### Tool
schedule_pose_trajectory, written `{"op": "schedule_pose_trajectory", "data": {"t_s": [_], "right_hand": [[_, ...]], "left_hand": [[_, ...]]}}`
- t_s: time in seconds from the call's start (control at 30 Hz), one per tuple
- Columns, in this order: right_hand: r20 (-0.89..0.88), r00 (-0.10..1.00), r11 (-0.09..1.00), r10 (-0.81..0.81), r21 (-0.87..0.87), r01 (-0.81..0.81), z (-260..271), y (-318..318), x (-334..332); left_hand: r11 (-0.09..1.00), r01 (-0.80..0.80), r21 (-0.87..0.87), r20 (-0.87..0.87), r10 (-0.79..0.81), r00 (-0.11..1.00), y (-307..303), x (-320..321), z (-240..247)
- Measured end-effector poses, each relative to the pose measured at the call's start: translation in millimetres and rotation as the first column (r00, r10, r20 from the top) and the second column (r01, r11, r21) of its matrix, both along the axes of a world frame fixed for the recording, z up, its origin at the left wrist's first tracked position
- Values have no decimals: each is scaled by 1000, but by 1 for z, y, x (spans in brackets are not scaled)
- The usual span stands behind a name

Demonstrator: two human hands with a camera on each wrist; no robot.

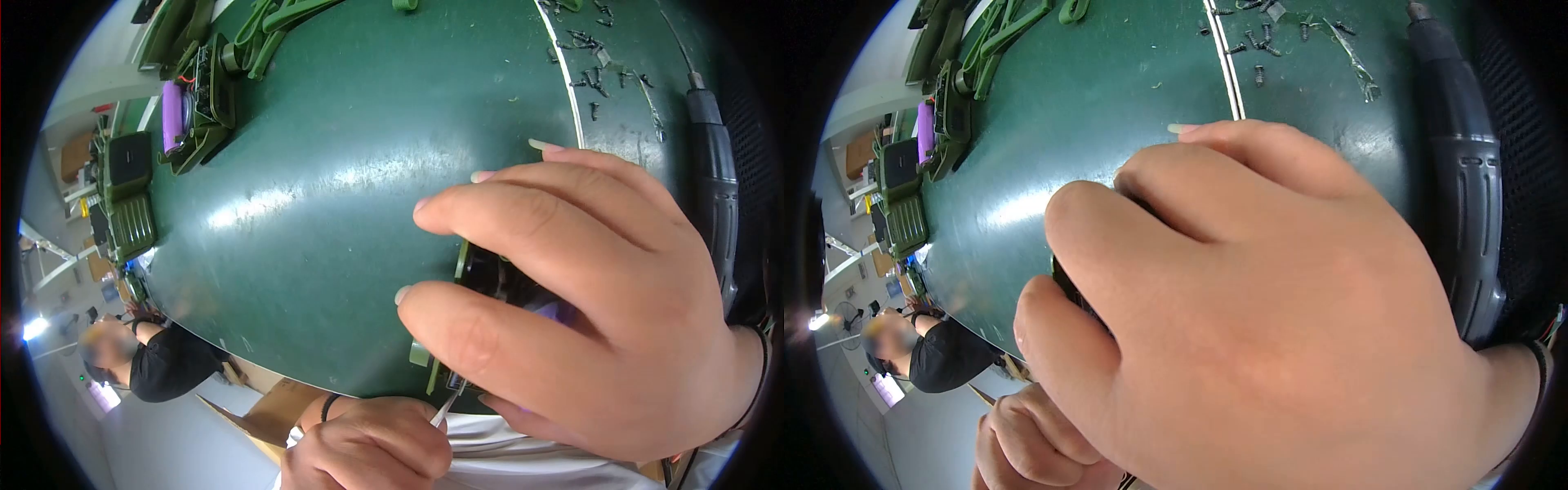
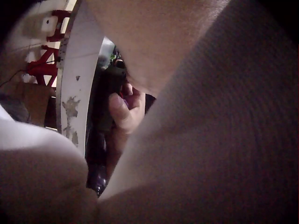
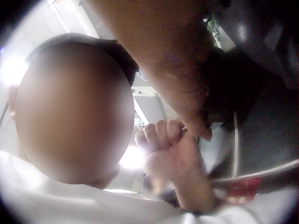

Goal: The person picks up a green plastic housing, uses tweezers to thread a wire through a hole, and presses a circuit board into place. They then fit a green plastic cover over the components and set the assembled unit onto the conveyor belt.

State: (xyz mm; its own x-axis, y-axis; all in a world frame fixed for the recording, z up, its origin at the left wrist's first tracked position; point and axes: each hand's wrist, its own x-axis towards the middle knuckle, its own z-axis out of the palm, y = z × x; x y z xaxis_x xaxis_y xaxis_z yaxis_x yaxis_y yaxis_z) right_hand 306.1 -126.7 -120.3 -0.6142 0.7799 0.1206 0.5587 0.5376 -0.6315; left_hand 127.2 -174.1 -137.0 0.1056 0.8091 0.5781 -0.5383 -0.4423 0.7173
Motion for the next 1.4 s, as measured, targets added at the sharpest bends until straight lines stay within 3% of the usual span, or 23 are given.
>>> {"op": "schedule_pose_trajectory", "data": {"t_s": [0.07, 0.1, 0.17, 0.3, 0.37, 0.5, 0.57, 0.67, 0.8, 0.87, 0.97, 1.03, 1.1, 1.3, 1.4], "right_hand": [[0, 1000, 1000, -2, 6, 2, -2, -4, 9], [1, 1000, 1000, -3, 8, 3, -5, -8, 12], [2, 1000, 1000, -3, 11, 3, -5, -9, 14], [6, 1000, 1000, -5, 16, 5, -4, -5, 13], [5, 1000, 1000, -2, 19, 2, -3, 1, 7], [9, 1000, 999, 0, 35, 0, 2, 6, 4], [15, 1000, 999, -1, 41, 0, 5, 10, 0], [15, 1000, 999, 1, 47, -2, 5, 11, 0], [-16, 1000, 997, -5, 79, 6, 0, 10, 0], [-21, 1000, 998, -17, 62, 18, 0, 9, -4], [-34, 999, 999, -28, 29, 29, -17, -18, 31], [-48, 998, 999, -34, 11, 35, -25, -38, 51], [-56, 998, 999, -41, -2, 41, -17, 3, 5], [-54, 997, 998, -54, -33, 52, -20, -2, 8], [-56, 997, 997, -59, -44, 56, -21, -4, 8]], "left_hand": [[984, -20, 174, 171, -10, 985, 8, 8, -10], [984, -19, 175, 171, -12, 985, 4, 4, -5], [996, 45, -81, -99, -53, 994, -6, -11, 11], [983, 161, -89, -87, -169, 982, -3, -17, 8], [988, 131, 83, -8, -130, 991, 0, -11, -3], [969, 219, 114, -46, -215, 976, 2, -17, -3], [972, 234, 34, -105, -229, 968, -2, -20, 0], [981, 174, -80, -108, -182, 977, -6, -16, 10], [995, 83, -50, -1, -83, 997, -11, -7, 3], [996, -81, -37, 61, 83, 995, -13, 4, 4], [1000, 24, -5, -31, -24, 999, -6, -8, 8], [1000, -13, -17, -14, 12, 1000, -8, -5, 9], [999, -49, -24, 9, 49, 999, -10, -5, 8], [997, 24, -70, -19, -26, 999, -5, -5, 12], [983, 121, -139, -127, -139, 982, -7, -16, 16]]}}
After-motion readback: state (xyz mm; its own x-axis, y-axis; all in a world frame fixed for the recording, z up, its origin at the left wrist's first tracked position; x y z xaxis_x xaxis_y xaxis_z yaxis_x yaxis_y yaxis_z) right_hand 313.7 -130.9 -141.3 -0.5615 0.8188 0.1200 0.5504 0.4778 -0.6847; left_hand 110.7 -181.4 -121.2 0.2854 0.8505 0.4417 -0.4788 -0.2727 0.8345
